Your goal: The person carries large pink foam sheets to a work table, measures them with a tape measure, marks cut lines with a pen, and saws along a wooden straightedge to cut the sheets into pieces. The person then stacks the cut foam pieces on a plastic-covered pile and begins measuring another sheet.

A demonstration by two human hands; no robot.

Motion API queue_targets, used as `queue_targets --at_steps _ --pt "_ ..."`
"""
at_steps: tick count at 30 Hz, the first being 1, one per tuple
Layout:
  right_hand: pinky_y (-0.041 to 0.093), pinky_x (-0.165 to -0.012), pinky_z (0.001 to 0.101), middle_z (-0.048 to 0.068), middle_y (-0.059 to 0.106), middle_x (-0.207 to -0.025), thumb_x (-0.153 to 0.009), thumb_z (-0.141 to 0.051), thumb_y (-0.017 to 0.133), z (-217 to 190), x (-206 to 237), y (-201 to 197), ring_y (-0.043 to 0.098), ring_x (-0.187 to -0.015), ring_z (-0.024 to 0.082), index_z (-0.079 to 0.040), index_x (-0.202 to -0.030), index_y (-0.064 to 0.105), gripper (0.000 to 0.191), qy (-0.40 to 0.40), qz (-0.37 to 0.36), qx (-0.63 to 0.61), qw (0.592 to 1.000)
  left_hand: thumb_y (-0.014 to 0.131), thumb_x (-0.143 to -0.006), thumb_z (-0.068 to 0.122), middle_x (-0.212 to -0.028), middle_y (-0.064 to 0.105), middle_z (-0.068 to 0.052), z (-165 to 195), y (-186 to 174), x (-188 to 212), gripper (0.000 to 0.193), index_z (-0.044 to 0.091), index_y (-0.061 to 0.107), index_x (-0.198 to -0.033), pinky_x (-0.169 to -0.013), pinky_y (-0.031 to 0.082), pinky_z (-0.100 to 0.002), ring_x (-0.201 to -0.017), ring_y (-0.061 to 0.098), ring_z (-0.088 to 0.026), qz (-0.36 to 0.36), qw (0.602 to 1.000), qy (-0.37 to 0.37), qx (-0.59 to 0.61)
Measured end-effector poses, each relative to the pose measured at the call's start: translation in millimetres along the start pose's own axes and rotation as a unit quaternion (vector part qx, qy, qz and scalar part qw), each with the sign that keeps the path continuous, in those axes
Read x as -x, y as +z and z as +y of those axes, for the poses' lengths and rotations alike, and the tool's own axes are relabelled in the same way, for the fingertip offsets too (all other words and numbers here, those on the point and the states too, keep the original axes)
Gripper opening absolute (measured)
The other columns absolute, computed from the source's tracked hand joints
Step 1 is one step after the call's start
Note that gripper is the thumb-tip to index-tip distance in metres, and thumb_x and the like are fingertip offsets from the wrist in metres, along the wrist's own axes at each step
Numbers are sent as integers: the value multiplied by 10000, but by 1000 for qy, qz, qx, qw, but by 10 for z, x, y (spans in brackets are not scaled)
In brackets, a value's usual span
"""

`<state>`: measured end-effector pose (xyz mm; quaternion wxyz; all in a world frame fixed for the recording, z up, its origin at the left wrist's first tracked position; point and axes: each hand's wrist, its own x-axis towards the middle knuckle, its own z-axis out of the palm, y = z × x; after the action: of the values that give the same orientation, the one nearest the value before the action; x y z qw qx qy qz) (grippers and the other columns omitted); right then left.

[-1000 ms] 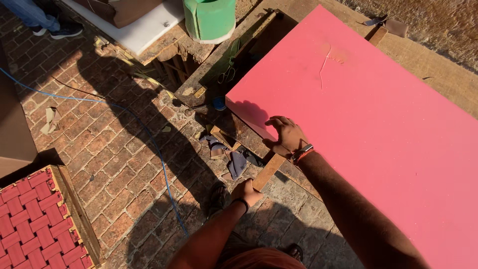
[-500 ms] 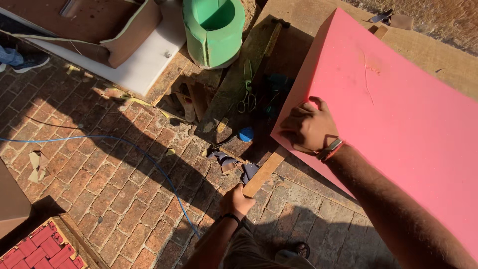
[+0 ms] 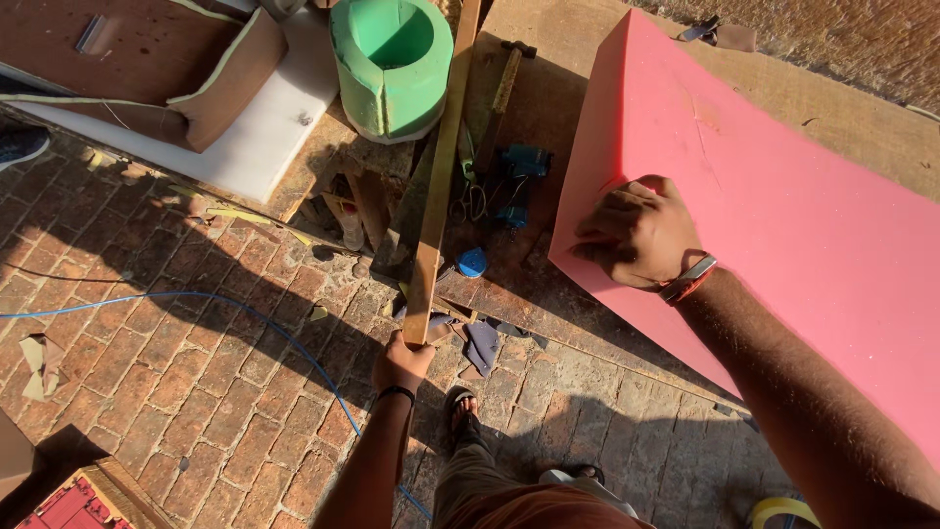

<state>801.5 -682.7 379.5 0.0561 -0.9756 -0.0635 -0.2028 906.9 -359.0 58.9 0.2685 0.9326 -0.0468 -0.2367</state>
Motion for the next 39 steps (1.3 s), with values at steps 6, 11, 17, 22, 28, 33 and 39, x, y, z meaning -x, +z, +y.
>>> queue_targets --at_steps 6,11,17,22,28,33,39 --pt "439 -903 439 -41 730 -824 -714 -269 848 74 -7 350 683 -931 182 -201 -838 781 156 -29 -5 3 1000 763 -745 381 -1038 794 -116 -362 -124 81 449 93 689 -1082 -868 583 -474 -958 753 -320 -32 999 -18 29" --pt "439 -950 442 -53 722 -869 -774 -296 845 93 3 370 672 -923 154 -209 -875 787 146 -11 -20 -15 1000 810 -739 301 -1219 607 -182 -565 -290 -31 780 46 433 -1372 -864 556 -529 -1064 657 -365 -39 991 19 123" --pt "424 -927 432 -127 749 -909 -691 -228 819 121 70 413 661 -958 158 -270 -842 797 158 -42 -29 -3 999 742 -868 258 -1111 671 -135 142 -74 -214 438 83 590 -1240 -929 522 -470 -1067 633 -312 226 902 368 -3" --pt "418 -877 425 -143 727 -892 -717 -219 823 50 114 450 642 -948 126 -284 -826 790 131 -32 -9 -14 999 659 -921 284 -1084 695 -165 1635 857 -477 284 60 670 -1095 -834 578 -433 -987 667 -332 155 861 485 0" --pt "418 -826 410 -155 728 -879 -682 -204 814 -46 282 494 628 -924 128 -280 -795 786 139 15 -9 -10 1000 597 -882 311 -1204 615 -189 2292 1277 -482 437 90 585 -1258 -820 554 -473 -1100 602 -369 31 891 435 -125" --pt "418 -820 400 -86 732 -924 -679 -278 831 32 342 685 633 -960 152 -217 -849 774 190 9 2 -48 999 536 -955 318 -1236 637 -178 2268 1307 -526 405 69 593 -1269 -893 560 -449 -1138 613 -331 31 798 601 -14" --pt "416 -827 386 -86 728 -899 -720 -304 841 86 458 901 613 -932 138 -222 -865 784 176 36 -12 -67 997 542 -1013 248 -1060 738 -162 1432 895 -535 263 61 663 -1154 -781 587 -434 -923 723 -320 -152 977 147 -37"
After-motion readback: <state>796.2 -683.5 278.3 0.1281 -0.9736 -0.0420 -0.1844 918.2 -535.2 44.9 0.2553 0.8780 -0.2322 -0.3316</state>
